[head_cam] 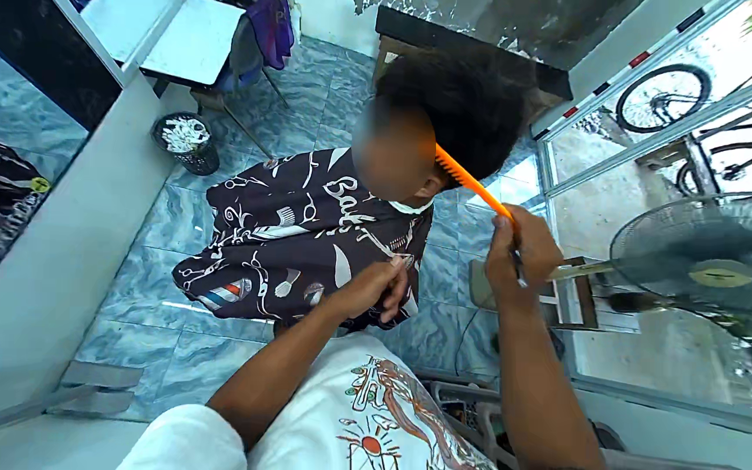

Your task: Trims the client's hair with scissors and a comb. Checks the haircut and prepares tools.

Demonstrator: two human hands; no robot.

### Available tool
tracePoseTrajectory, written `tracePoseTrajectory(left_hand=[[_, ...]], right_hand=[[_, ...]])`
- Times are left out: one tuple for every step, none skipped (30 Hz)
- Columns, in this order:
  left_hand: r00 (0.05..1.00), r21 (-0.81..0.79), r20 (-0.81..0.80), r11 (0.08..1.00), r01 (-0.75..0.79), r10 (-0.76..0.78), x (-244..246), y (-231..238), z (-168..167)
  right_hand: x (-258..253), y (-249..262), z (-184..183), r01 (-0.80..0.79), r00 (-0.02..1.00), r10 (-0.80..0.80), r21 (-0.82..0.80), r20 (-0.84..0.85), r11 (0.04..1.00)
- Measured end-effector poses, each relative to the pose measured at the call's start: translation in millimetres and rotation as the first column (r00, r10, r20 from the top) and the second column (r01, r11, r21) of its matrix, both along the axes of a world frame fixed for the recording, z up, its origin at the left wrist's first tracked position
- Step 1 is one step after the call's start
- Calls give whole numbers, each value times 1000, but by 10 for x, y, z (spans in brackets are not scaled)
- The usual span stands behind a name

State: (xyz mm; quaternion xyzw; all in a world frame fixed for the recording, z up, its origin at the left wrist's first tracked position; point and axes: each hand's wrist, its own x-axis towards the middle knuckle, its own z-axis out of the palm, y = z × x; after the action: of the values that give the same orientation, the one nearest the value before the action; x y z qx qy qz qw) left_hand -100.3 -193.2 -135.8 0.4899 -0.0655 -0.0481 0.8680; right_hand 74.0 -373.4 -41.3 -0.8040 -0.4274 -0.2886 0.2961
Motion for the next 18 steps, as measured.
tracePoseTrajectory(left_hand=[[1000, 40, -21, 999, -21, 21, -71, 43, -2], [998, 91, -38, 995, -42, 45, -163, 115, 13], [996, 130, -53, 989, -64, 71, -274, 212, 17], [992, 157, -66, 983, -94, 106, -399, 327, 6], [986, 169, -78, 976, -134, 148, -530, 448, -28], [974, 170, -86, 966, -194, 211, -648, 561, -87], [956, 169, -99, 951, -258, 277, -760, 648, -156], [936, 160, -119, 937, -311, 331, -851, 682, -222], [922, 143, -141, 929, -342, 362, -903, 682, -270], [914, 125, -152, 925, -359, 375, -913, 678, -296], [915, 108, -153, 927, -359, 373, -906, 661, -307], [921, 88, -148, 932, -351, 361, -903, 629, -318], [927, 71, -143, 938, -339, 346, -914, 593, -328], [931, 68, -143, 941, -331, 337, -935, 568, -337], [929, 75, -145, 940, -332, 340, -964, 562, -347], [923, 87, -155, 935, -343, 353, -1003, 576, -355], [911, 103, -170, 926, -363, 376, -1047, 608, -371], [890, 117, -190, 909, -400, 415, -1091, 642, -399]], right_hand=[[63, 17, 1, 2, 1000, -1, -35, 26, 999], [81, -35, 10, 8, 999, -4, -89, 39, 996], [46, -142, 31, 11, 999, -5, -150, 43, 989], [-36, -281, 67, 16, 999, -7, -205, 42, 979], [-127, -409, 114, 16, 999, -6, -236, 43, 972], [-176, -474, 164, -3, 999, 14, -253, 42, 967], [-193, -474, 204, -30, 998, 42, -252, 45, 967], [-193, -437, 249, -40, 997, 57, -250, 60, 968], [-155, -355, 304, -41, 995, 62, -243, 82, 969], [-77, -231, 362, -37, 991, 65, -231, 115, 972], [11, -103, 416, -33, 987, 67, -221, 149, 975], [92, -7, 458, -26, 982, 65, -216, 176, 976], [162, 31, 480, -19, 978, 63, -218, 196, 976], [209, -2, 487, -13, 978, 61, -233, 202, 972], [222, -97, 492, -13, 979, 66, -265, 193, 964], [187, -239, 497, -15, 983, 71, -313, 167, 950], [120, -391, 509, -23, 988, 76, -364, 132, 931], [79, -501, 523, -46, 990, 94, -389, 105, 920]])
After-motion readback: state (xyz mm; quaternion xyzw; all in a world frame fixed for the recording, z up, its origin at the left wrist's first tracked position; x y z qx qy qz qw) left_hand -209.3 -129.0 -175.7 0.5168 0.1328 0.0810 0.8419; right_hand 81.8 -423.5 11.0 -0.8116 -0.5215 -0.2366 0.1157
